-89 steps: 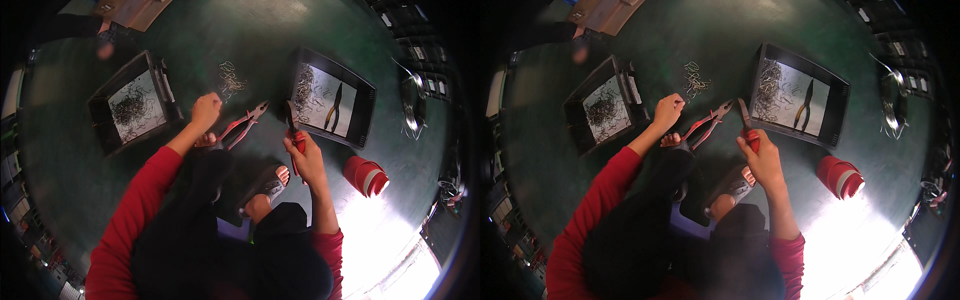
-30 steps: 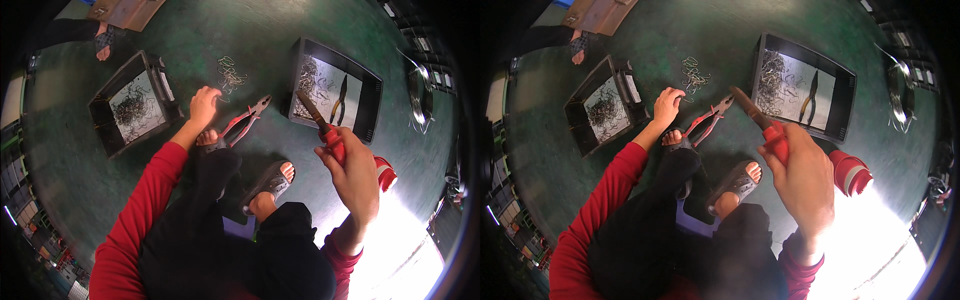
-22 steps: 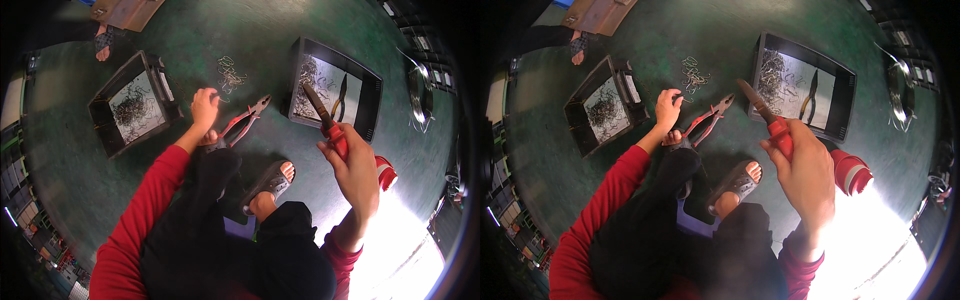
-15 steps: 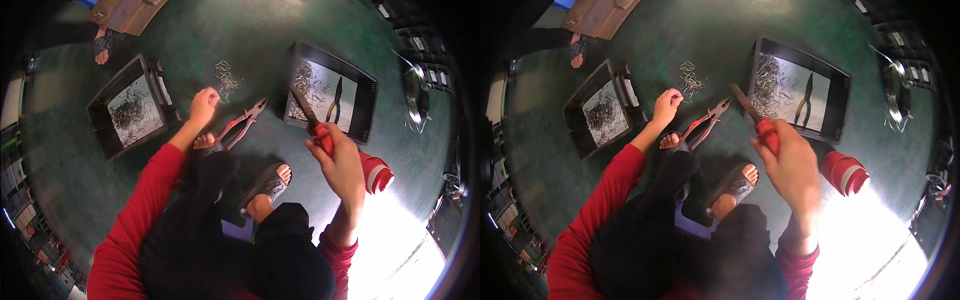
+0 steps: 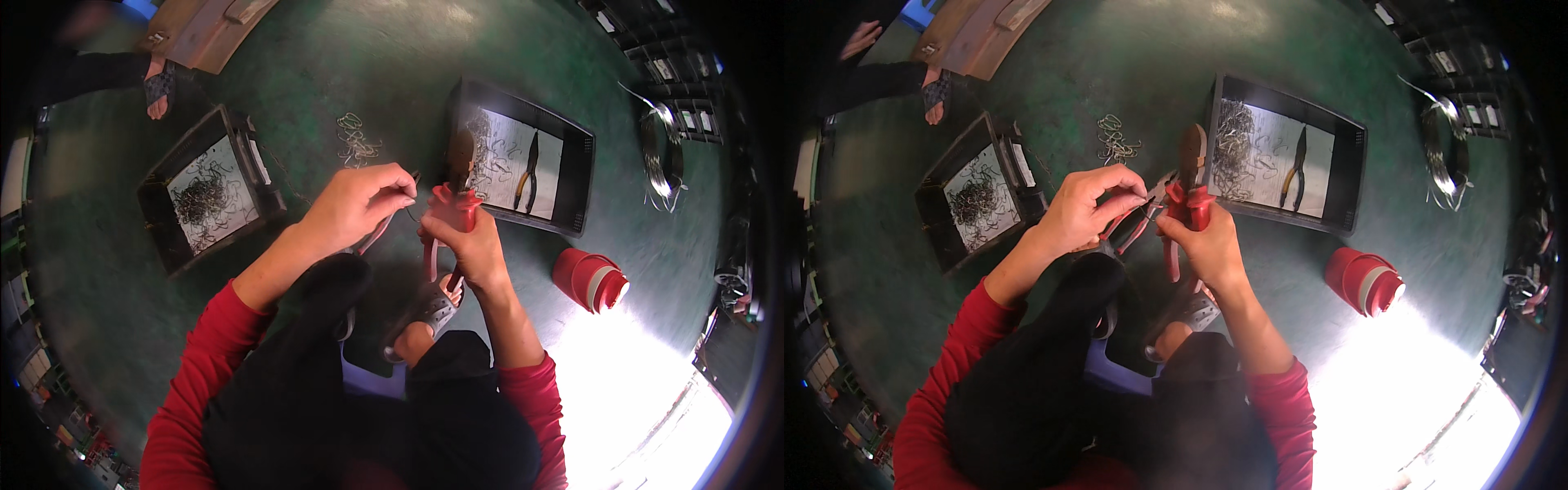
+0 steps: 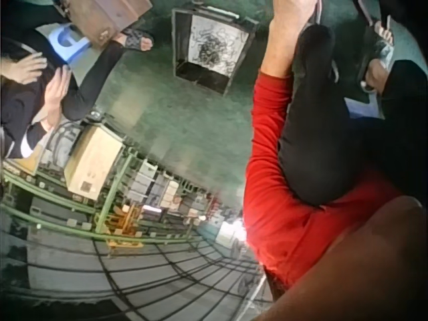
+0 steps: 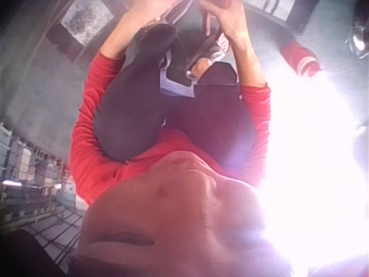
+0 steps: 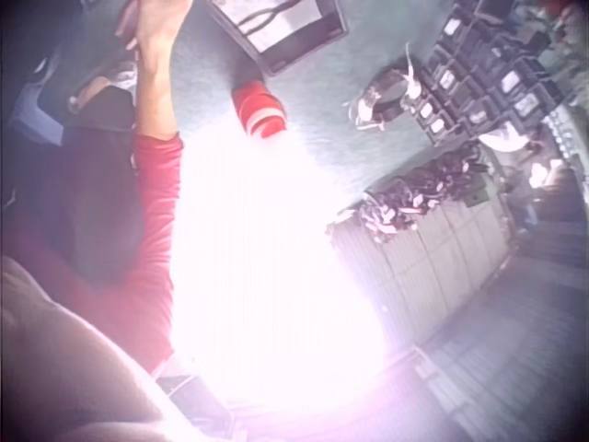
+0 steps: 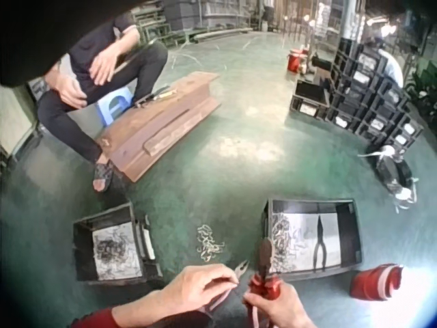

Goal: The person uses pliers to bend small metal wires into looped shapes and places them into a black tray. The person repeatedly picks up wire pieces, bends them with pliers, and deposits the finished pieces into the tray.

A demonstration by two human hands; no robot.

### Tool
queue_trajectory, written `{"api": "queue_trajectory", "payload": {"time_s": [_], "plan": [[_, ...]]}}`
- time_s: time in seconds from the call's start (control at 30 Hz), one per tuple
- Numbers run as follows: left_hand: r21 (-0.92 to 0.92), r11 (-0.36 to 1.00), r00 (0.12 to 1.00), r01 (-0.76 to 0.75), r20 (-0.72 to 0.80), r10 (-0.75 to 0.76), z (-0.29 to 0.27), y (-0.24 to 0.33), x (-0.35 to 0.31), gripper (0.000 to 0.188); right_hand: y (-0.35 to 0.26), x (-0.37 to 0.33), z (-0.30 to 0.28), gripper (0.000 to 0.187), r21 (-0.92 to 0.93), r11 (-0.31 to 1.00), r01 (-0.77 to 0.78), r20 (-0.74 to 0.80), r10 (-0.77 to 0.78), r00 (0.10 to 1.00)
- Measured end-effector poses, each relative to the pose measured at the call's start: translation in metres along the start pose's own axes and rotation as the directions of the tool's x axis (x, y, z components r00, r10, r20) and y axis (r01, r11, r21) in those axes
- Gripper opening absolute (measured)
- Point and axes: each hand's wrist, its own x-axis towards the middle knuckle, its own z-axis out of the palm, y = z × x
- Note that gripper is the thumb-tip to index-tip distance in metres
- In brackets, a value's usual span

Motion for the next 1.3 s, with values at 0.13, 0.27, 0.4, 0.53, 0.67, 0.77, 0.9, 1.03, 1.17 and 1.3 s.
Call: {"api": "queue_trajectory", "payload": {"time_s": [0.13, 0.27, 0.4, 0.53, 0.67, 0.77, 0.9, 1.03, 1.17, 1.3], "plan": [[-0.285, 0.952, 0.982, 0.108, -0.122, -0.147, 0.019, 0.000, -0.004, 0.013, -0.003, -0.002, 0.007, 0.026, 0.026, 1.000, 0.017, -0.042, -0.016, 0.999], [-0.402, 0.883, 0.954, 0.242, -0.067, -0.292, 0.030, -0.002, -0.010, 0.019, -0.005, -0.004, 0.010, 0.032, 0.016, 0.999, 0.043, -0.086, -0.041, 0.995], [-0.420, 0.866, 0.938, 0.273, -0.083, -0.336, 0.020, -0.006, -0.004, 0.017, -0.012, -0.007, 0.004, 0.039, -0.067, 0.997, -0.044, -0.058, 0.040, 0.998], [-0.275, 0.938, 0.957, 0.213, -0.132, -0.257, 0.004, -0.004, -0.002, 0.016, -0.017, -0.015, -0.007, 0.041, -0.392, 0.918, -0.057, 0.036, 0.078, 0.996], [0.068, 0.995, 0.970, 0.071, -0.237, -0.052, -0.001, -0.001, -0.003, 0.017, -0.015, -0.024, -0.002, 0.037, -0.494, 0.869, 0.036, 0.088, 0.009, 0.996], [0.170, 0.985, 0.962, 0.005, -0.269, 0.042, -0.001, -0.001, -0.003, 0.018, -0.019, -0.029, 0.001, 0.036, -0.540, 0.841, -0.019, 0.093, 0.081, 0.992], [0.205, 0.979, 0.967, -0.004, -0.250, 0.056, -0.004, -0.001, -0.003, 0.017, -0.021, -0.029, 0.004, 0.042, -0.552, 0.834, -0.026, 0.098, 0.095, 0.991], [0.145, 0.989, 0.977, 0.016, -0.214, 0.015, -0.007, 0.000, -0.004, 0.016, -0.020, -0.028, 0.005, 0.040, -0.547, 0.837, -0.004, 0.105, 0.074, 0.992], [0.100, 0.992, 0.982, 0.080, -0.178, -0.061, -0.009, 0.001, -0.007, 0.016, -0.022, -0.028, 0.007, 0.039, -0.559, 0.829, 0.010, 0.116, 0.066, 0.991], [-0.082, 0.980, 0.970, 0.183, -0.145, -0.193, -0.012, 0.000, -0.005, 0.019, -0.027, -0.029, 0.005, 0.037, -0.516, 0.841, -0.162, 0.085, 0.239, 0.967]]}}
